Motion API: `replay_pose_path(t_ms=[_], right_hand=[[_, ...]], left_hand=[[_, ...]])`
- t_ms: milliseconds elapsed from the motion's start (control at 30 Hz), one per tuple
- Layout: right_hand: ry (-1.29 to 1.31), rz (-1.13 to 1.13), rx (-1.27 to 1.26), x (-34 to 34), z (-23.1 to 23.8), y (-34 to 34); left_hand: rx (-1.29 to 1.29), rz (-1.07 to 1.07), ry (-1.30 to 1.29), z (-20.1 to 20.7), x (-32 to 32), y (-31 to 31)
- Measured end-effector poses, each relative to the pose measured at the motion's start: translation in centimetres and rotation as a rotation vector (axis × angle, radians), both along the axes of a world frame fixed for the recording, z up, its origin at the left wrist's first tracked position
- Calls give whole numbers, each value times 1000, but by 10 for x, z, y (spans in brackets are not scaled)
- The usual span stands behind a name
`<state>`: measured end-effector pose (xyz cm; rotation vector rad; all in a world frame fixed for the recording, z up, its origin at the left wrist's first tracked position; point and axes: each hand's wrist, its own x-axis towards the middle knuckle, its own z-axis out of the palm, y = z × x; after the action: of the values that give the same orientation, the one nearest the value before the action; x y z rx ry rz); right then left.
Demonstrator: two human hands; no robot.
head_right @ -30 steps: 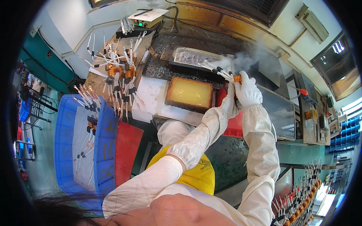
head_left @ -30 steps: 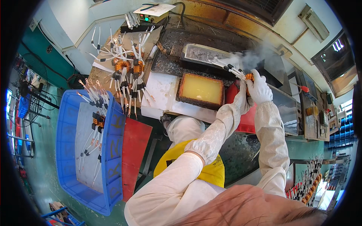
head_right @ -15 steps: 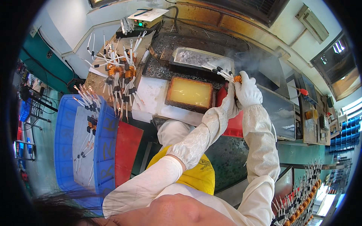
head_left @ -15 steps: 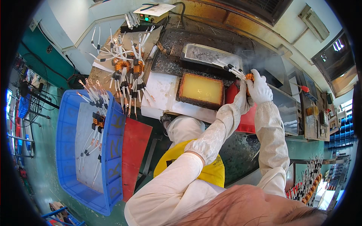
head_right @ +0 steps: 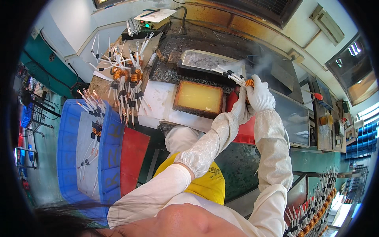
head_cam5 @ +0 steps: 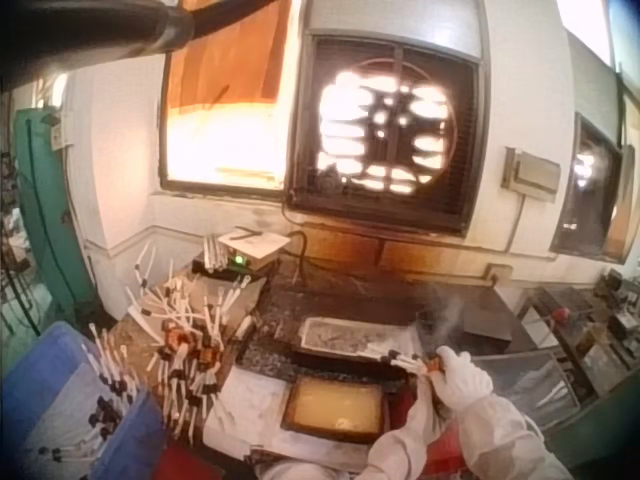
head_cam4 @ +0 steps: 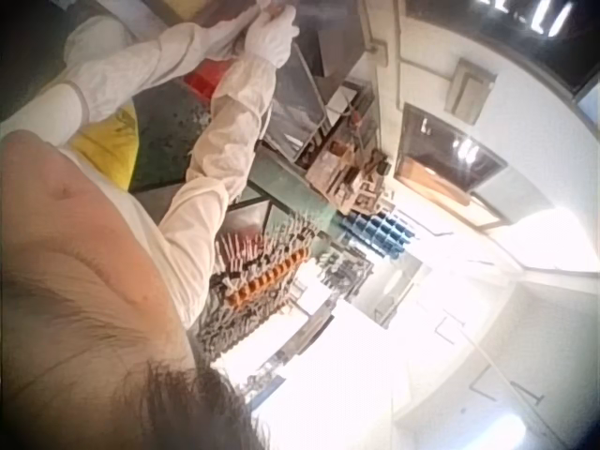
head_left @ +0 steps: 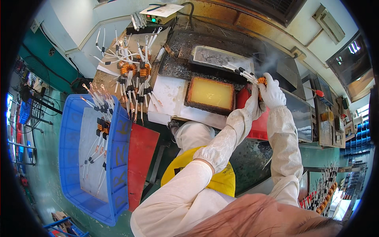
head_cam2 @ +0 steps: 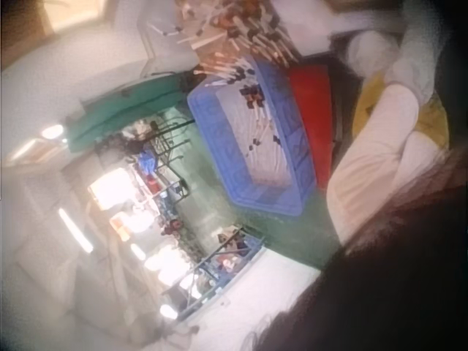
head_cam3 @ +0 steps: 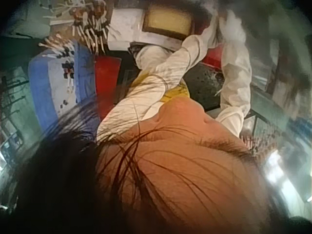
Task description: Tinning the ends of wire leads on electrical coils by dipping them into a solder bath.
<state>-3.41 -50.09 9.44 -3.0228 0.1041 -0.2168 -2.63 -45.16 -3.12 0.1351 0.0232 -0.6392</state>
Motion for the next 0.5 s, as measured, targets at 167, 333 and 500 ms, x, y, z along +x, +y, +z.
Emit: replay_pose_path(t_ms=[167, 333, 500], right_hand=[[-3, 0, 0, -1, 0, 3], [-34, -15, 42, -8, 0, -3], [-44, -47, 91, -19, 0, -9]], left_hand=[[35, 36, 14, -1, 0, 0], [90, -34, -4, 5, -4, 3], [124, -65, -51, 7, -8, 6]])
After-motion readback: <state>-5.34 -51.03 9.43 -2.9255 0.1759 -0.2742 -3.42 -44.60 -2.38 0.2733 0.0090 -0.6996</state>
